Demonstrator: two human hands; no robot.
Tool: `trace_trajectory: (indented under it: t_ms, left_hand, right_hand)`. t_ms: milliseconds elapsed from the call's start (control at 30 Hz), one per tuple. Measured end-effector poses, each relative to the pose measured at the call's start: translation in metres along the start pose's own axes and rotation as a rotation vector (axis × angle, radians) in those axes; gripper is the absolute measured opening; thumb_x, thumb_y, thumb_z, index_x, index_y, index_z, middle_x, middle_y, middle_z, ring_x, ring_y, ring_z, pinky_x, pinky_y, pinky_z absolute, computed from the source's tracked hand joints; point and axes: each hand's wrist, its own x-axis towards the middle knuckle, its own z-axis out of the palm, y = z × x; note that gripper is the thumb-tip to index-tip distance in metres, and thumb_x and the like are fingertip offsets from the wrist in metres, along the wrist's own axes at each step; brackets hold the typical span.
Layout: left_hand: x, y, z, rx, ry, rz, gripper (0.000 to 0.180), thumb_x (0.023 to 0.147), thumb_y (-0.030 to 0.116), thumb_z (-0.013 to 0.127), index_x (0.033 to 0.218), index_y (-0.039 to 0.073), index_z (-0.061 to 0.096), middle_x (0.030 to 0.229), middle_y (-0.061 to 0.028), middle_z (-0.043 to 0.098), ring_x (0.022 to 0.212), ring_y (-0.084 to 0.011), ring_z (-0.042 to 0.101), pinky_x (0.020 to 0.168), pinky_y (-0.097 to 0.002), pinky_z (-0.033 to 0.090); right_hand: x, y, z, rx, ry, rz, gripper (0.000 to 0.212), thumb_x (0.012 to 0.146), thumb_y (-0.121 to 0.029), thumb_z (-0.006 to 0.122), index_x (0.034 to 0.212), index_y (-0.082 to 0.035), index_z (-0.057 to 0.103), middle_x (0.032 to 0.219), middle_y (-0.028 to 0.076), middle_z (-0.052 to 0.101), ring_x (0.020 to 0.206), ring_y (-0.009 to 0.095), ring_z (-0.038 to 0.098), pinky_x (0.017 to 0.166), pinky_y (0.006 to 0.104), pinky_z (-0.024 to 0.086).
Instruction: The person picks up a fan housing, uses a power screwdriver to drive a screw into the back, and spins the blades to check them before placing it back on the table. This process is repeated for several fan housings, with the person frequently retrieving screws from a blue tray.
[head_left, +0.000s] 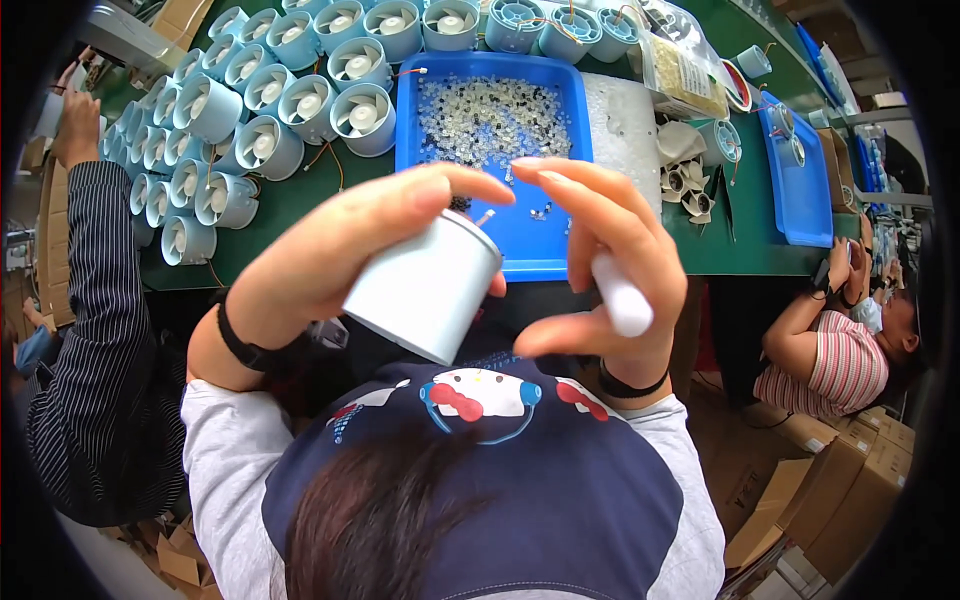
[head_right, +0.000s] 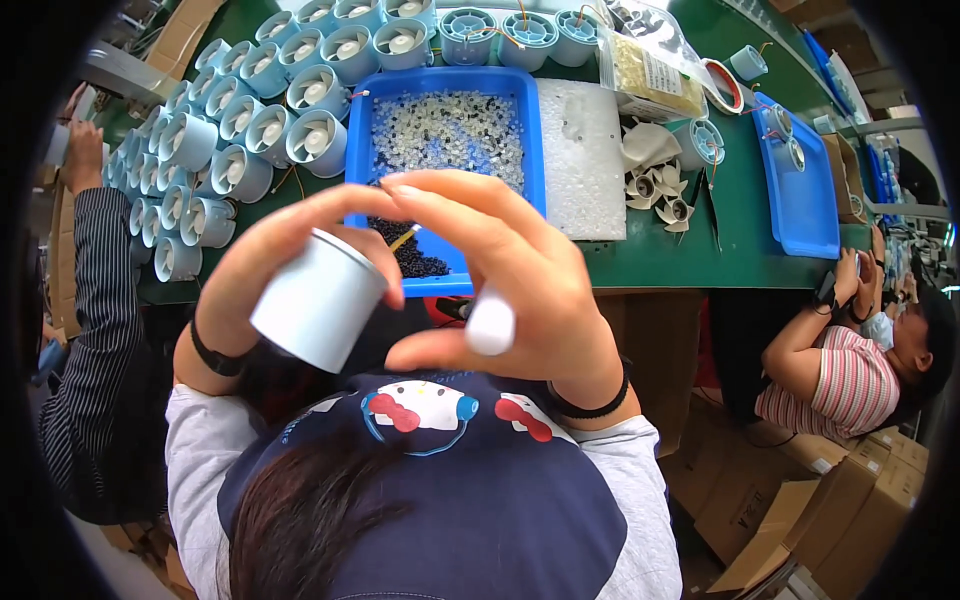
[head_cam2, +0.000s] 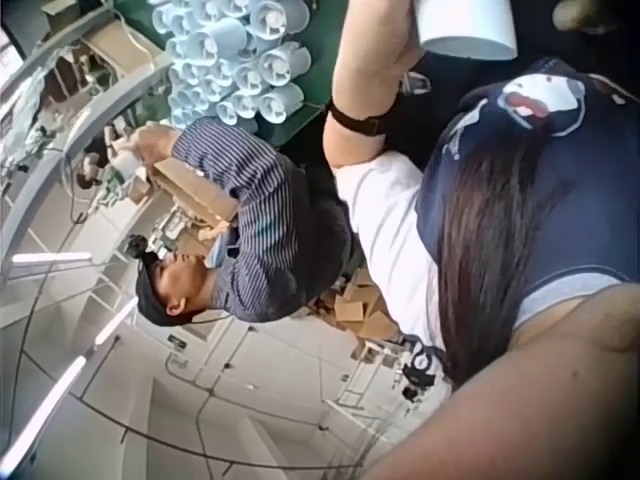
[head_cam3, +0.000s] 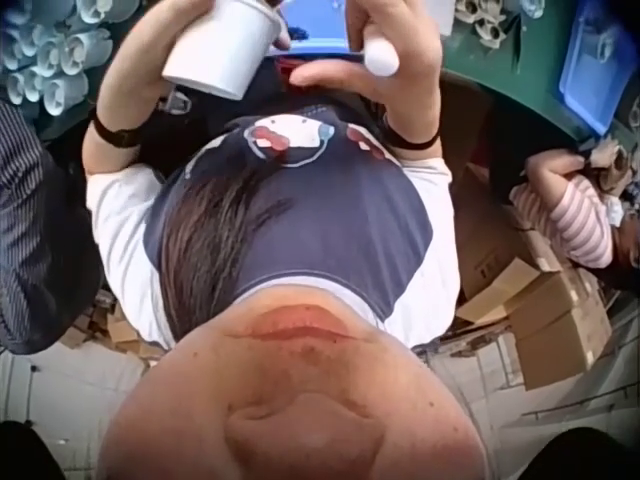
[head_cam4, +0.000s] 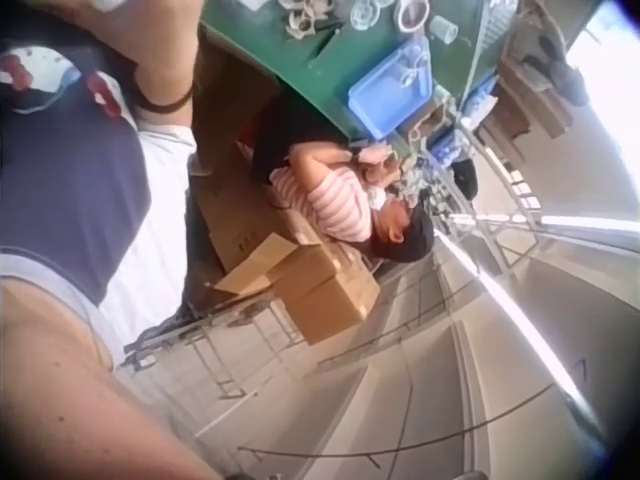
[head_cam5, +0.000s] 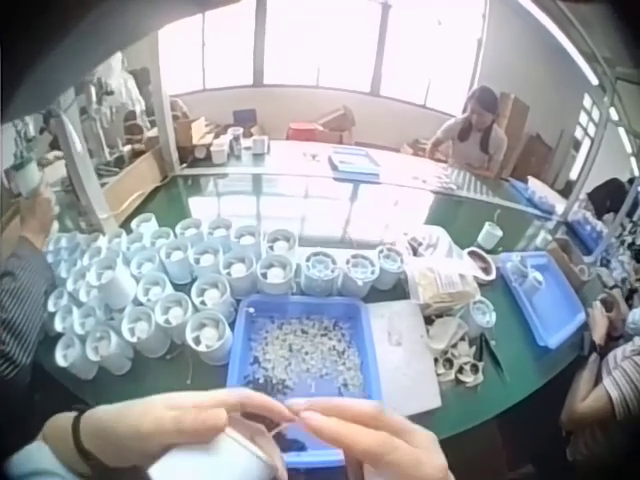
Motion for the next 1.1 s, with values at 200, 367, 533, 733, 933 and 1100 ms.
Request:
trace_trajectory:
  t_ms: [200,367,533,733,933,1100]
  left_hand:
    - [0.045,0.104,-0.058,0.531,-0.054,0.388,0.053,0.088,0.041,0.04,0.123,0.001,0.039,0.111,-0.0154,0.053,0.093,-0.0194,0.058,0.079,-0.0267,0.046]
    - [0.162,0.132,-0.114,1.087,0.415,0.39,0.056,0.068,0.024,0.07,0.113,0.003,0.044,0.097,-0.014,0.056,0.086,-0.0234,0.056,0.07,-0.0332,0.048]
    - [0.224,0.107,-0.211,1.618,0.585,0.3,0.051,0.059,0.017,0.072,0.103,-0.001,0.051,0.09,-0.0174,0.059,0.086,-0.0273,0.057,0.074,-0.0337,0.046]
    - [0.236,0.085,-0.275,1.745,0.522,0.019,0.053,0.063,0.021,0.069,0.107,0.0,0.05,0.094,-0.0182,0.059,0.09,-0.0287,0.056,0.075,-0.0343,0.046]
    - [0.181,0.125,-0.202,1.459,0.103,0.124,0.052,0.072,0.029,0.062,0.112,0.0,0.047,0.107,-0.0187,0.054,0.099,-0.0286,0.051,0.079,-0.0339,0.044]
    - [0.116,0.136,-0.075,1.768,0.575,0.259,0.045,0.08,0.028,0.055,0.114,0.001,0.045,0.107,-0.0183,0.055,0.098,-0.0297,0.052,0.085,-0.0345,0.04]
  right_hand:
    - [-0.02,0.038,-0.021,0.336,0.216,0.075,0.049,0.083,-0.045,0.049,0.082,0.003,0.059,0.088,0.016,0.058,0.052,0.009,0.047,0.048,0.0185,0.035]
    - [-0.035,0.039,-0.029,0.32,0.1,0.301,0.047,0.083,-0.043,0.051,0.075,0.002,0.061,0.071,0.01,0.06,0.052,0.009,0.05,0.048,0.0197,0.037]
    - [-0.036,0.035,-0.02,0.229,0.16,0.265,0.04,0.082,-0.038,0.056,0.075,0.002,0.061,0.064,0.006,0.059,0.054,0.009,0.052,0.048,0.0194,0.038]
    - [-0.04,0.035,-0.018,0.069,0.233,0.276,0.018,0.075,-0.016,0.066,0.078,0.001,0.061,0.065,0.005,0.059,0.055,0.008,0.053,0.048,0.0186,0.038]
    - [-0.041,0.047,-0.01,-0.007,0.267,0.346,0.011,0.077,-0.007,0.061,0.078,0.003,0.057,0.064,0.006,0.056,0.053,0.008,0.051,0.047,0.0181,0.037]
    - [-0.036,0.064,-0.004,-0.039,0.364,0.475,0.009,0.076,-0.006,0.06,0.073,0.0,0.055,0.059,0.003,0.055,0.05,0.005,0.049,0.045,0.0174,0.036]
